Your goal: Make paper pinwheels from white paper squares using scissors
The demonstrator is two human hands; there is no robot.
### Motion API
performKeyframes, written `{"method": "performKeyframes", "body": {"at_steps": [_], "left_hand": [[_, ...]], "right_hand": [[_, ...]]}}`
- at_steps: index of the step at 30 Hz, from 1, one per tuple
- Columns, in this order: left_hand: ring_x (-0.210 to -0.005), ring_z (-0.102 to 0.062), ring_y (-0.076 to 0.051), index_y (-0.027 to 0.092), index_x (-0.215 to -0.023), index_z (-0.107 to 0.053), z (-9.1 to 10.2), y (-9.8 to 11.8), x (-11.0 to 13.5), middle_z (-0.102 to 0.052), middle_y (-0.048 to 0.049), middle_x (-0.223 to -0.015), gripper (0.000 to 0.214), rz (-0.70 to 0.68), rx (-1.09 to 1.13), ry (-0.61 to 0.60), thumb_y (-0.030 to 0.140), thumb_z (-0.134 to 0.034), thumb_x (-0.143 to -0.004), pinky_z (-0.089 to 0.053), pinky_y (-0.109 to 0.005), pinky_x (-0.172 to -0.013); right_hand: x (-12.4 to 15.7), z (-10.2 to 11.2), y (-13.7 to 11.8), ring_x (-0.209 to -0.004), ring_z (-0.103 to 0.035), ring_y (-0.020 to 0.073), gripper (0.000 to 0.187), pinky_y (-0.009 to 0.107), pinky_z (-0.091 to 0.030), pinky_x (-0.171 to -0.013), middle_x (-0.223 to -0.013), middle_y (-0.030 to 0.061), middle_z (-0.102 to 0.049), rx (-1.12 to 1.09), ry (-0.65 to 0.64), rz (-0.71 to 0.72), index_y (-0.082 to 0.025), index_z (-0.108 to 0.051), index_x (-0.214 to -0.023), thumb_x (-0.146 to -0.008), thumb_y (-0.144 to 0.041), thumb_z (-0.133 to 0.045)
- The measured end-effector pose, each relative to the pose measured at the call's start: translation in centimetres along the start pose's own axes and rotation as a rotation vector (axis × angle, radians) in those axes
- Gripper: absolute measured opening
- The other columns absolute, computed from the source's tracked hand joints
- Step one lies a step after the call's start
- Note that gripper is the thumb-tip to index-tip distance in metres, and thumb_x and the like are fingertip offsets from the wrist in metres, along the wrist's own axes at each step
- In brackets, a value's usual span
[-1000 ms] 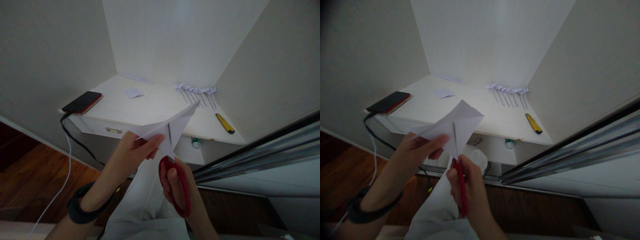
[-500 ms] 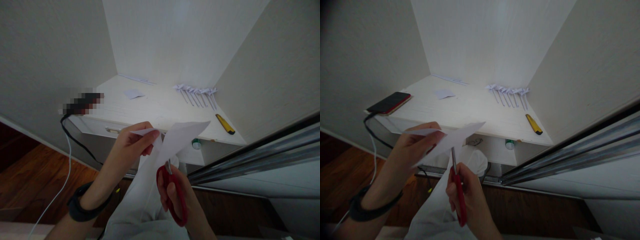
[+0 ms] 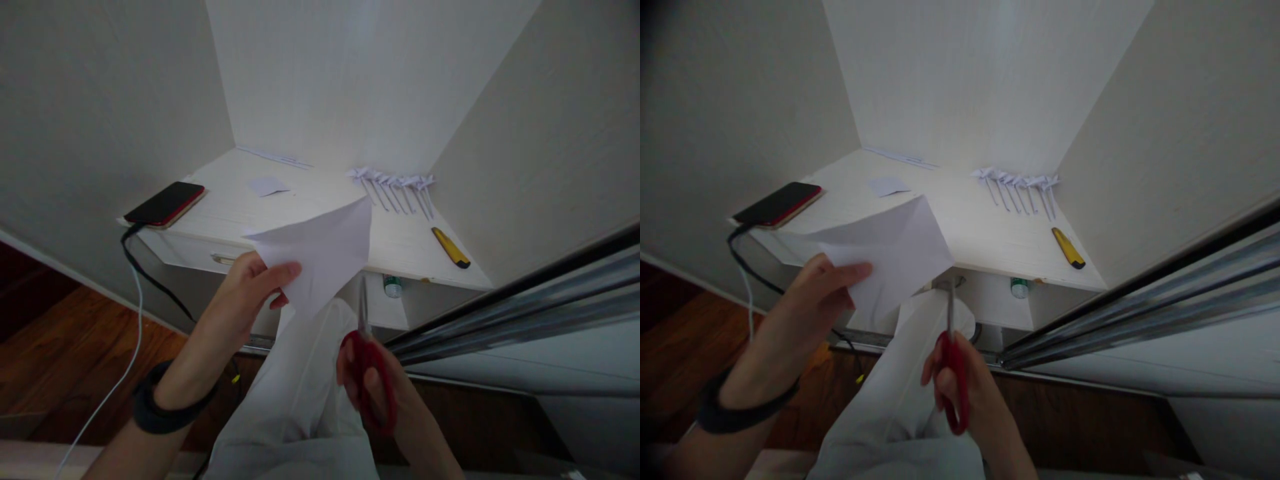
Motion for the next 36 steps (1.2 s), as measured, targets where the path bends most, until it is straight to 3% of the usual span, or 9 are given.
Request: {"method": "performKeyframes", "body": {"at_steps": [5, 10, 15, 18, 20, 23, 28, 32, 36], "left_hand": [[-0.058, -0.061, -0.015, 0.021, -0.073, -0.07, 0.5, -0.8, -0.2, -0.068, 0.0016, -0.066, 0.021, 0.191, 0.051, -0.103, 0.02, -0.073, -0.052, -0.048, -0.022, -0.049], [-0.07, -0.068, -0.021, 0.021, -0.082, -0.073, 0.2, -1.4, -0.3, -0.073, -0.0006, -0.072, 0.03, 0.301, 0.113, -0.27, 0.016, -0.071, -0.052, -0.053, -0.024, -0.054], [-0.073, -0.068, -0.02, 0.023, -0.09, -0.071, 0.9, -2.4, 0.3, -0.074, -0.0045, -0.089, 0.03, 0.248, 0.055, -0.421, 0.028, -0.073, -0.06, -0.052, -0.025, -0.057], [-0.063, -0.061, -0.015, 0.022, -0.083, -0.068, 0.5, -3.2, 0.8, -0.071, -0.0031, -0.078, 0.028, 0.161, -0.103, -0.704, 0.029, -0.077, -0.058, -0.048, -0.022, -0.052], [-0.059, -0.055, -0.01, 0.02, -0.071, -0.064, 0.0, -3.6, 0.6, -0.068, -0.0011, -0.074, 0.013, 0.076, -0.262, -0.621, 0.031, -0.07, -0.069, -0.045, -0.019, -0.052], [-0.055, -0.053, -0.01, 0.018, -0.066, -0.062, -1.1, -3.6, 0.4, -0.063, 0.0, -0.064, 0.02, -0.018, -0.364, -0.517, 0.032, -0.058, -0.08, -0.043, -0.019, -0.05], [-0.049, -0.05, -0.009, 0.017, -0.061, -0.06, -1.7, -2.8, 0.7, -0.058, 0.0021, -0.055, 0.024, -0.097, -0.327, -0.442, 0.028, -0.054, -0.081, -0.039, -0.019, -0.045], [-0.045, -0.046, -0.008, 0.018, -0.055, -0.057, -1.2, -1.7, 1.1, -0.054, 0.0043, -0.049, 0.026, -0.241, -0.425, -0.25, 0.024, -0.054, -0.079, -0.035, -0.018, -0.043], [-0.047, -0.049, -0.01, 0.018, -0.052, -0.055, -0.8, -1.2, 1.4, -0.054, 0.0034, -0.048, 0.03, -0.393, -0.58, -0.141, 0.026, -0.054, -0.081, -0.037, -0.021, -0.047]], "right_hand": [[-1.7, 1.6, -3.1, -0.053, -0.048, 0.0067, 0.037, 0.02, -0.038, -0.047, -0.092, 0.0029, -0.068, 0.014, 0.341, 0.291, -0.023, -0.047, -0.086, -0.073, -0.049, -0.071], [-2.4, -0.2, -5.5, -0.055, -0.046, 0.0048, 0.035, 0.017, -0.039, -0.052, -0.078, -0.0057, -0.062, 0.005, 0.476, 0.229, -0.022, -0.051, -0.08, -0.062, -0.023, -0.081], [-2.8, -1.1, -5.9, -0.056, -0.048, 0.0078, 0.028, 0.02, -0.041, -0.054, -0.062, -0.0078, -0.051, 0.088, 0.584, 0.282, -0.021, -0.051, -0.076, -0.065, -0.022, -0.077], [-2.9, -1.1, -6.0, -0.059, -0.051, 0.0086, 0.027, 0.021, -0.044, -0.057, -0.067, -0.0066, -0.054, 0.114, 0.675, 0.322, -0.021, -0.052, -0.077, -0.066, -0.023, -0.076], [-2.9, -1.3, -6.1, -0.061, -0.051, 0.0088, 0.025, 0.021, -0.044, -0.058, -0.069, -0.0064, -0.054, 0.141, 0.695, 0.343, -0.021, -0.052, -0.078, -0.067, -0.022, -0.075], [-2.8, -1.7, -6.3, -0.06, -0.05, 0.0087, 0.023, 0.022, -0.044, -0.059, -0.067, -0.0072, -0.053, 0.151, 0.698, 0.361, -0.021, -0.054, -0.08, -0.069, -0.02, -0.073], [-2.5, -1.5, -5.8, -0.059, -0.048, 0.008, 0.025, 0.021, -0.041, -0.058, -0.07, -0.007, -0.054, 0.07, 0.62, 0.415, -0.023, -0.053, -0.084, -0.07, -0.024, -0.075], [-2.4, -0.7, -4.4, -0.06, -0.045, 0.0095, 0.033, 0.022, -0.037, -0.054, -0.075, -0.0044, -0.052, -0.006, 0.431, 0.449, -0.025, -0.051, -0.089, -0.075, -0.049, -0.07], [-2.4, 0.0, -2.4, -0.059, -0.039, 0.0117, 0.057, 0.026, -0.038, -0.055, -0.075, -0.0026, -0.045, -0.018, 0.395, 0.5, -0.025, -0.049, -0.086, -0.069, -0.08, -0.05]]}}
Point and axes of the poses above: each hand's wrist, its own x-axis away from the middle knuckle, its own z-axis out of the back of the hand, y = z × x, the point moved 2 cm from there along -x, towards the middle knuckle
